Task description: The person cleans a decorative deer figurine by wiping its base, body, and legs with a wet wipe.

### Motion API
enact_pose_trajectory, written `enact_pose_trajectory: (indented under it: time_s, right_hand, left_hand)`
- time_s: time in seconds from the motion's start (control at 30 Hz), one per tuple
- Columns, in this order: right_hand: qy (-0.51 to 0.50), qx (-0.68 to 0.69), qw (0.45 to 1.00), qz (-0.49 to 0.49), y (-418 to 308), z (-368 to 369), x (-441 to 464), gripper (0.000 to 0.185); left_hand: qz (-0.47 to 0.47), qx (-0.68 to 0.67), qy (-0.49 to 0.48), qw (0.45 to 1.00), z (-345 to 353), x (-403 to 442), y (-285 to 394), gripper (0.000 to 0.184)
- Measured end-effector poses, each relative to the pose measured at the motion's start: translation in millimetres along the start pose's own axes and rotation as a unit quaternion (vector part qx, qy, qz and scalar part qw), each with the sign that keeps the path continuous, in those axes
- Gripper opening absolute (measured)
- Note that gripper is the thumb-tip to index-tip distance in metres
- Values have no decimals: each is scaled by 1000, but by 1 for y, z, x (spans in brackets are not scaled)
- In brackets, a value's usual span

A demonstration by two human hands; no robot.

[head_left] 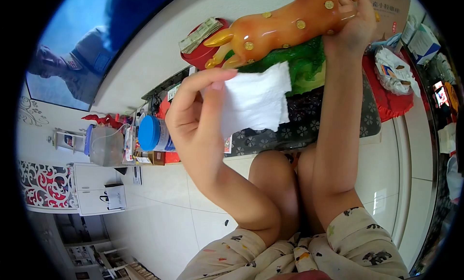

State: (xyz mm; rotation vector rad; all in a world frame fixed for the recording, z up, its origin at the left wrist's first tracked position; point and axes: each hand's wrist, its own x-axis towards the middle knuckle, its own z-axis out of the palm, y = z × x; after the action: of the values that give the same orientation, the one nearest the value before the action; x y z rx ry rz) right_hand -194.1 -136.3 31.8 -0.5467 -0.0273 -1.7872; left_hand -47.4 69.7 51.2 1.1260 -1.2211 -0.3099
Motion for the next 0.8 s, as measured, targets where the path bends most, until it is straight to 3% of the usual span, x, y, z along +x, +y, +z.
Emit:
enact_pose_trajectory:
  time_s: [0.07, 0.17, 0.23, 0.43, 0.5, 0.63, 0.67, 0.77, 0.8]
  right_hand:
    - [-3, 3, 1000, -8, 2, -8, 5, 22]
    - [-17, 8, 1000, -12, 5, -20, 11, 22]
    - [-27, 6, 1000, -6, 4, -17, 9, 24]
    - [-18, 24, 999, 43, -1, -3, 0, 36]
    - [-8, 9, 1000, 16, 0, 0, 0, 38]
    - [-2, 21, 1000, -2, 3, 5, -2, 40]
    - [-15, 24, 1000, 4, 3, 1, 0, 40]
    - [-43, 29, 999, 13, 3, -7, 4, 38]
    - [-45, 28, 999, 9, 3, -7, 5, 37]
  left_hand:
    - [92, -10, -14, 996, 12, 6, -9, 13]
    - [114, 68, 74, 988, 44, 9, -15, 15]
    - [247, 303, 69, 918, 49, 15, -31, 18]
    - [204, 449, 134, 859, 63, 6, -26, 21]
    - [181, 481, 139, 847, 59, 1, -17, 23]
    - [71, 335, -42, 938, 55, -5, -11, 25]
    - [53, 364, -97, 925, 53, -7, -7, 35]
    - [66, 398, -130, 906, 53, -17, 3, 50]
    - [64, 411, -172, 893, 51, -19, 6, 70]
